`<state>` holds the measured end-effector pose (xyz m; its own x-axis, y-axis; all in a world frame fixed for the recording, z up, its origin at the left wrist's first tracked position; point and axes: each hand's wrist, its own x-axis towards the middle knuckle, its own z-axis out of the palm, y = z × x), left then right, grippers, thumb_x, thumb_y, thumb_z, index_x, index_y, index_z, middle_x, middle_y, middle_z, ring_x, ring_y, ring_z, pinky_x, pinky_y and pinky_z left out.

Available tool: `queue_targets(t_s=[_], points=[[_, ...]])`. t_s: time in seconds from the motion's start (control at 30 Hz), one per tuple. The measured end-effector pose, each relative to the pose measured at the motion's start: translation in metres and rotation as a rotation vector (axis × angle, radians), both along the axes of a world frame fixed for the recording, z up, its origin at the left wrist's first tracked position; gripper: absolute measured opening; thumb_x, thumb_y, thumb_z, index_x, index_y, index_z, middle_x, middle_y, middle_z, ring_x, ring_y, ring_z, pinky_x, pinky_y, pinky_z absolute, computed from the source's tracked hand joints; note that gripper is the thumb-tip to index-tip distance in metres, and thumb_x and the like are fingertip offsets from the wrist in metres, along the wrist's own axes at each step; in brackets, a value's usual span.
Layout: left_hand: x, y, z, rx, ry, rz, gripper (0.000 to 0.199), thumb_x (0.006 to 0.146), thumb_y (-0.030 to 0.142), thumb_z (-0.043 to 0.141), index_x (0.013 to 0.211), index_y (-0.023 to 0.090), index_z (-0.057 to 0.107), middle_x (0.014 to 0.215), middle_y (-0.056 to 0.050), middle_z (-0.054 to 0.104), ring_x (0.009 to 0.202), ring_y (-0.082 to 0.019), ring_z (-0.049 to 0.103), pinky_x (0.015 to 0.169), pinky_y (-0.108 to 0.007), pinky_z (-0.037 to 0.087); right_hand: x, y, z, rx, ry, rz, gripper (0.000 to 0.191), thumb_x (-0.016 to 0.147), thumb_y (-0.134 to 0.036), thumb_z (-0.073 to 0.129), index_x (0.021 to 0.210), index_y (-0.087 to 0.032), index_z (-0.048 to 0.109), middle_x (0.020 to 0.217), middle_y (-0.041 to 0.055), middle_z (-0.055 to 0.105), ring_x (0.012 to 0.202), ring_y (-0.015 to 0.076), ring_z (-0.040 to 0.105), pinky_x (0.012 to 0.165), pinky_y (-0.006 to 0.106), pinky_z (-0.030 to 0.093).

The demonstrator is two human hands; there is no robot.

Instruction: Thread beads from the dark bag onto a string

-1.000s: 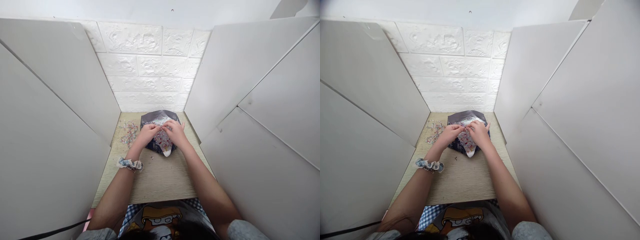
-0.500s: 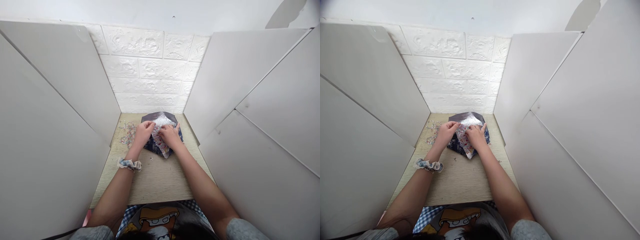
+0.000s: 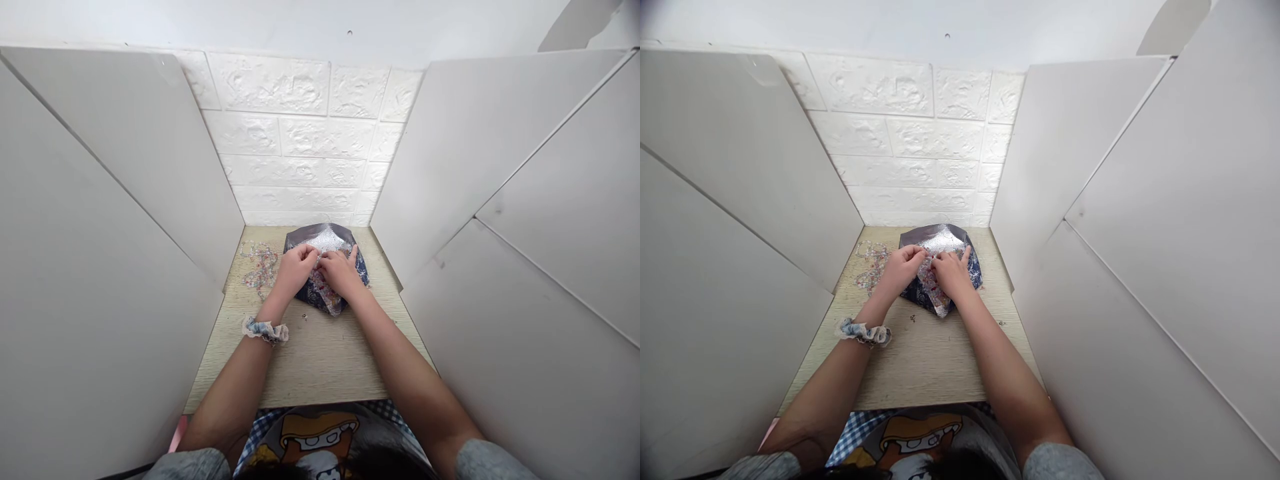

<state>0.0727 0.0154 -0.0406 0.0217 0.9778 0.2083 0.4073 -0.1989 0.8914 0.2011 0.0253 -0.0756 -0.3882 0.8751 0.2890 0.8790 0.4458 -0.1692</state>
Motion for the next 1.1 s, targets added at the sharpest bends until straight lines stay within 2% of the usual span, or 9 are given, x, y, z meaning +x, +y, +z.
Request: queue_targets(t_s=[0.13, 0.23, 0.3, 0.37, 0.43, 0.5, 0.67, 0.83, 1.1], points=[[0.002, 0.001, -0.002, 0.001, 0.014, 0.003, 0.022, 0.071, 0.034, 0.046, 0.066, 0.015, 0.056, 0.061, 0.002, 0.053, 0.060, -0.010, 0.045, 0.058, -0.022, 0.033, -0.001, -0.002, 0.000, -0.006, 0.040, -0.007, 0.022, 0.084, -0.016, 0.034, 0.083, -0.018, 0.056, 0.092, 0.0055, 0.058, 0.093, 0.0211, 0.047, 0.094, 0.064, 0.000], [0.003, 0.001, -0.003, 0.006, -0.004, 0.003, 0.022, 0.071, 0.034, 0.046, 0.066, 0.015, 0.056, 0.060, 0.002, 0.053, 0.059, -0.010, 0.045, 0.058, -0.022, 0.034, 0.001, -0.002, 0.004, -0.006, 0.234, -0.038, 0.019, 0.085, -0.019, 0.034, 0.086, -0.019, 0.052, 0.092, 0.0041, 0.057, 0.091, 0.0195, 0.048, 0.094, 0.063, 0.002], [0.004, -0.001, -0.002, 0.010, -0.040, -0.023, 0.023, 0.072, 0.035, 0.047, 0.068, 0.014, 0.057, 0.061, 0.001, 0.053, 0.059, -0.010, 0.045, 0.058, -0.022, 0.034, 0.003, -0.001, 0.010, 0.001, 0.452, -0.046, 0.014, 0.084, -0.023, 0.038, 0.084, -0.019, 0.052, 0.089, 0.0030, 0.057, 0.089, 0.0184, 0.049, 0.095, 0.057, 0.014], [0.006, -0.004, 0.003, 0.004, -0.101, -0.073, 0.025, 0.072, 0.037, 0.048, 0.071, 0.014, 0.058, 0.063, 0.001, 0.053, 0.059, -0.009, 0.044, 0.057, -0.021, 0.034, 0.006, -0.001, 0.016, -0.019, 0.716, -0.007, 0.013, 0.082, -0.027, 0.042, 0.081, -0.019, 0.052, 0.085, 0.0023, 0.057, 0.083, 0.0166, 0.050, 0.089, 0.045, 0.032], [0.007, -0.008, 0.009, -0.015, -0.167, -0.114, 0.025, 0.073, 0.038, 0.049, 0.073, 0.014, 0.058, 0.062, 0.001, 0.052, 0.056, -0.008, 0.043, 0.054, -0.021, 0.034, 0.007, -0.002, 0.020, -0.104, 0.983, 0.055, 0.013, 0.079, -0.030, 0.046, 0.078, -0.019, 0.052, 0.079, 0.0014, 0.056, 0.076, 0.0145, 0.051, 0.075, 0.033, 0.041], [0.008, -0.012, 0.015, -0.031, -0.207, -0.126, 0.025, 0.072, 0.037, 0.050, 0.073, 0.014, 0.059, 0.058, 0.002, 0.050, 0.053, -0.007, 0.040, 0.052, -0.020, 0.033, 0.007, -0.002, 0.022, -0.238, 1.208, 0.113, 0.014, 0.076, -0.033, 0.050, 0.077, -0.019, 0.053, 0.075, 0.0000, 0.056, 0.070, 0.0127, 0.051, 0.068, 0.028, 0.042], [0.009, -0.017, 0.020, -0.009, -0.201, -0.144, 0.023, 0.073, 0.035, 0.051, 0.072, 0.014, 0.059, 0.064, 0.001, 0.055, 0.057, -0.008, 0.044, 0.056, -0.020, 0.036, 0.002, -0.004, 0.019, -0.551, 1.579, 0.257, 0.014, 0.070, -0.033, 0.059, 0.075, -0.020, 0.056, 0.072, -0.0029, 0.056, 0.069, 0.0098, 0.053, 0.072, 0.026, 0.044], [0.008, -0.018, 0.019, 0.002, -0.169, -0.148, 0.025, 0.074, 0.036, 0.050, 0.073, 0.013, 0.059, 0.069, 0.000, 0.057, 0.065, -0.010, 0.048, 0.060, -0.020, 0.037, -0.001, -0.008, 0.022, -0.657, 1.745, 0.313, 0.016, 0.067, -0.033, 0.064, 0.073, -0.020, 0.058, 0.070, -0.0034, 0.058, 0.068, 0.0086, 0.055, 0.073, 0.026, 0.046], [0.008, -0.017, 0.017, 0.019, -0.171, -0.122, 0.024, 0.073, 0.036, 0.051, 0.070, 0.014, 0.058, 0.066, 0.001, 0.058, 0.063, -0.009, 0.048, 0.059, -0.020, 0.037, 0.000, -0.010, 0.024, -0.683, 1.766, 0.327, 0.017, 0.067, -0.034, 0.065, 0.073, -0.019, 0.058, 0.070, -0.0029, 0.060, 0.066, 0.0083, 0.056, 0.071, 0.024, 0.047]])
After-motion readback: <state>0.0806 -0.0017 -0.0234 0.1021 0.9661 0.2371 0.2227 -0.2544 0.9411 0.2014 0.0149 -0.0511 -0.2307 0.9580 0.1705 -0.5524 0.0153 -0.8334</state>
